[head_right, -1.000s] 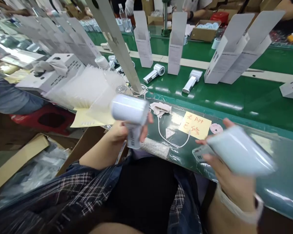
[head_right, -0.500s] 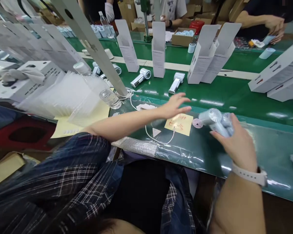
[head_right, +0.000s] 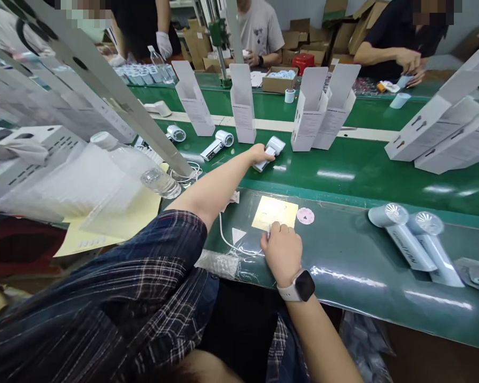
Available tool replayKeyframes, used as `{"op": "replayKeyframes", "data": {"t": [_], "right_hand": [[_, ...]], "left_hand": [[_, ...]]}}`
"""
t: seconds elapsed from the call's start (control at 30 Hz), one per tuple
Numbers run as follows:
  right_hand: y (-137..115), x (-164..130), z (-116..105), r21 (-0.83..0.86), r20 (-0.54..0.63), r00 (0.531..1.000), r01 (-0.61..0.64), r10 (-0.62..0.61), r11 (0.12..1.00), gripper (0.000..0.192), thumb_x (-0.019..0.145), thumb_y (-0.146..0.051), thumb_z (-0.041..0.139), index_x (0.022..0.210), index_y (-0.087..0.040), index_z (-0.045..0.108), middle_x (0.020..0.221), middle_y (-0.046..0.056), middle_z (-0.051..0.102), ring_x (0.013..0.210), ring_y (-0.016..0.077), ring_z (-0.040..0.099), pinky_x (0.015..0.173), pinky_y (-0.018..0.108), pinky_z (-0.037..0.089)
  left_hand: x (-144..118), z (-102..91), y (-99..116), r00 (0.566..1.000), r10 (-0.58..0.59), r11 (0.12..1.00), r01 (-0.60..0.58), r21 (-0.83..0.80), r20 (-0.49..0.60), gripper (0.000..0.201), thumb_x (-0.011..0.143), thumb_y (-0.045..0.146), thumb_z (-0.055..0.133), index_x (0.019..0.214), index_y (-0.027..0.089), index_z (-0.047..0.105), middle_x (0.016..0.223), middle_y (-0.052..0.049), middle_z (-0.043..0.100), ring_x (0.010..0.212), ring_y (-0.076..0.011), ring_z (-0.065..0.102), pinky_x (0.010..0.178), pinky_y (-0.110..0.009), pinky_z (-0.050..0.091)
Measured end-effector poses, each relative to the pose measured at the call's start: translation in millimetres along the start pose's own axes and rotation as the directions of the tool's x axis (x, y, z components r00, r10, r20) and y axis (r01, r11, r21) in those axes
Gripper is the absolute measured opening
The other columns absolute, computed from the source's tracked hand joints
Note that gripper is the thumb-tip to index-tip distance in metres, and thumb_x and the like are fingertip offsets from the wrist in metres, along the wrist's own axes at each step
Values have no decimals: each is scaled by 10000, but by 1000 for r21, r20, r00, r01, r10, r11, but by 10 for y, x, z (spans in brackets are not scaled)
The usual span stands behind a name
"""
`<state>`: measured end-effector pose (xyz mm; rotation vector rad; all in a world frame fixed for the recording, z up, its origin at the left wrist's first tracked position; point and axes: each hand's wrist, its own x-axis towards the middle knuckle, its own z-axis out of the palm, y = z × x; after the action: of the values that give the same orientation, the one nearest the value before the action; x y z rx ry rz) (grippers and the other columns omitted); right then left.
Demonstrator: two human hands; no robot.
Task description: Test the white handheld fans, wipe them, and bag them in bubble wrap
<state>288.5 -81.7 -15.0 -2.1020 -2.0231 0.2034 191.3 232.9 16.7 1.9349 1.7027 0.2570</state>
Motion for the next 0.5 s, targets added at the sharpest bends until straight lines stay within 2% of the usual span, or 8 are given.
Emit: {"op": "replayKeyframes", "data": {"t": [0.07,0.1,0.17,0.2,0.23,0.3,0.37,0.5], "right_hand": [[7,19,0,1,53,999,-8,8,1000,95,1001,-212,632,907,-201,633,852,94,727,811,239,679,659,326,322],[31,28,-16,4,74,997,-19,19,1000,103,1006,-180,603,909,-200,630,851,93,726,804,235,674,656,329,303],[65,47,-52,13,103,994,-46,45,999,113,1012,-152,568,930,-192,635,862,100,731,797,233,668,652,331,273],[65,58,-65,19,113,992,-59,57,998,111,1013,-148,561,945,-187,640,873,105,736,799,233,667,651,330,264],[52,71,-73,28,120,990,-71,67,997,108,1012,-145,559,956,-182,644,883,111,741,801,233,667,650,330,255],[6,98,-75,50,129,988,-97,90,994,95,1004,-145,570,957,-177,646,881,117,743,788,233,661,646,329,235],[-36,126,-65,85,129,984,-132,121,988,81,990,-149,591,928,-180,633,853,115,735,760,229,645,642,330,210],[-14,161,-49,220,112,978,-200,178,955,145,929,-146,642,830,-212,559,758,66,684,705,208,594,639,329,193]], "left_hand": [[-20,-215,-251,1000,3,997,-2,83,-16,615,744,307,979,1272,97,742,1463,-219,683,1404,-383,602,1230,-433,460],[-41,-327,-394,999,4,991,2,131,-47,685,696,318,1009,1287,99,741,1570,-236,602,1508,-434,500,1294,-486,397],[-92,-526,-677,990,-4,979,32,203,-140,794,657,415,1032,1320,100,729,1778,-244,336,1674,-511,184,1395,-590,178],[-117,-603,-802,984,-26,975,65,214,-179,817,661,486,1027,1317,102,728,1824,-233,231,1698,-521,62,1406,-616,82],[-140,-659,-908,978,-58,973,100,208,-199,826,670,556,1013,1301,104,731,1831,-230,198,1701,-520,26,1404,-626,44],[-182,-709,-1053,972,-125,973,158,165,-197,836,680,661,986,1256,108,737,1767,-250,302,1663,-505,169,1389,-624,130],[-227,-694,-1113,975,-130,980,154,123,-180,831,714,715,957,1236,109,730,1690,-239,386,1582,-450,301,1351,-602,242],[-298,-633,-1113,982,-49,995,63,71,-184,738,730,666,973,1152,110,735,1646,-191,411,1535,-397,307,1318,-553,298]]}}
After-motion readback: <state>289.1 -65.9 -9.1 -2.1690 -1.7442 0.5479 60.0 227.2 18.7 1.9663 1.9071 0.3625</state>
